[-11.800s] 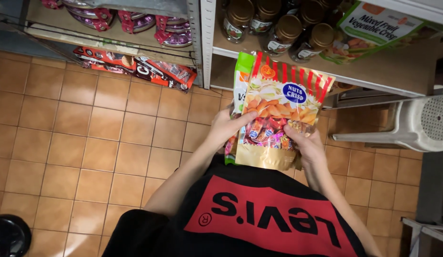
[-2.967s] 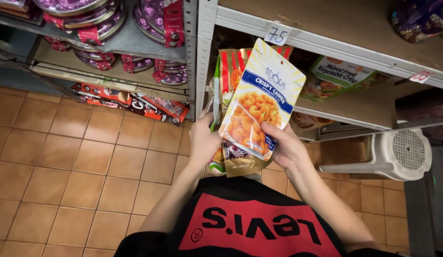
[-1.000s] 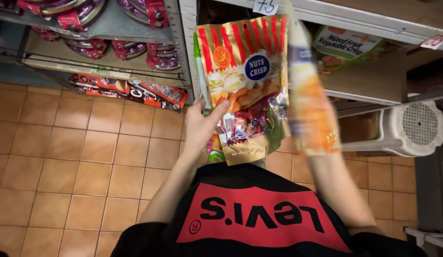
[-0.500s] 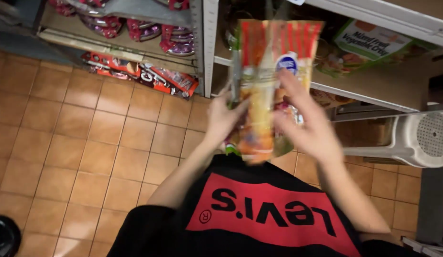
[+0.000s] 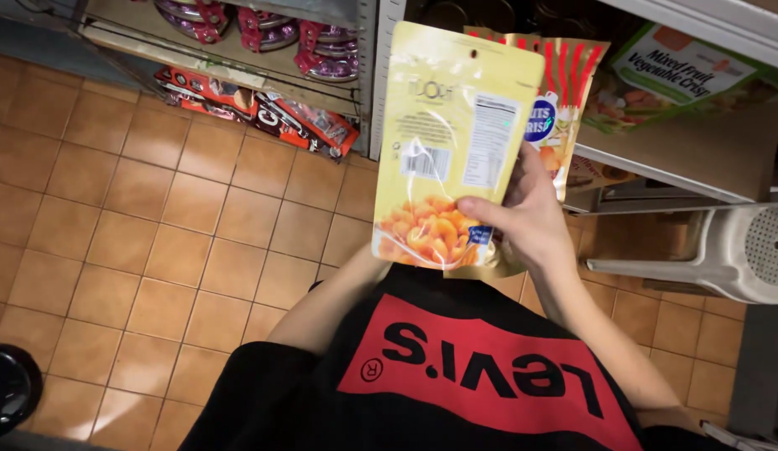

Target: Selecting and picking up various snack items, including popcorn, chips, and chocolates, from store shelves and placing them into a basket or holding them.

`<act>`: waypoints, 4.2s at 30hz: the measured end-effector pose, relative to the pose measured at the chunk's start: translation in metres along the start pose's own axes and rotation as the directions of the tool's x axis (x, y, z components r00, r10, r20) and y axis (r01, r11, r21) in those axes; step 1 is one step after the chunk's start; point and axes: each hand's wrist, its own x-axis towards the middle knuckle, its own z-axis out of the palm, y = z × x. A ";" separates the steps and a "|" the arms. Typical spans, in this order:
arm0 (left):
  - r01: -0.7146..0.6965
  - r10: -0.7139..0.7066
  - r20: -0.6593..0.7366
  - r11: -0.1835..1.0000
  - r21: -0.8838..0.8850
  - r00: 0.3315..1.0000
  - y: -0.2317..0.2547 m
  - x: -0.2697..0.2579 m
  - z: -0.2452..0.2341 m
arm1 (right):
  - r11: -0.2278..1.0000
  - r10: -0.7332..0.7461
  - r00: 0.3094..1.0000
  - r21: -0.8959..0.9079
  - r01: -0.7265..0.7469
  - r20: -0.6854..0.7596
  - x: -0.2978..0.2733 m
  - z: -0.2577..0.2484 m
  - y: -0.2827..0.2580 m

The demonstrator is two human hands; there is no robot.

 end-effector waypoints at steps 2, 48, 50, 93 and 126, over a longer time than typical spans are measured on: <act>0.008 -0.008 0.010 1.000 -0.001 1.000 -0.008 0.003 0.001 | 0.994 0.036 0.999 0.104 -0.036 0.006 0.000 -0.014 0.020; -0.137 0.112 0.113 0.962 0.235 0.987 0.046 -0.007 0.002 | 0.988 -0.016 0.982 0.145 0.044 -0.190 -0.018 -0.041 -0.004; -0.154 0.132 0.109 0.960 0.233 0.985 0.046 -0.006 0.002 | 0.991 -0.026 0.982 0.125 0.050 -0.190 -0.019 -0.041 -0.004; -0.016 0.029 0.062 0.979 -0.205 0.998 -0.018 0.009 -0.001 | 0.956 -0.008 0.999 -0.292 0.018 0.034 0.005 -0.056 0.009; 0.172 -0.126 0.142 0.910 -0.377 0.982 0.047 0.004 -0.021 | 0.883 0.276 0.943 0.435 -0.174 -0.184 0.008 -0.107 0.079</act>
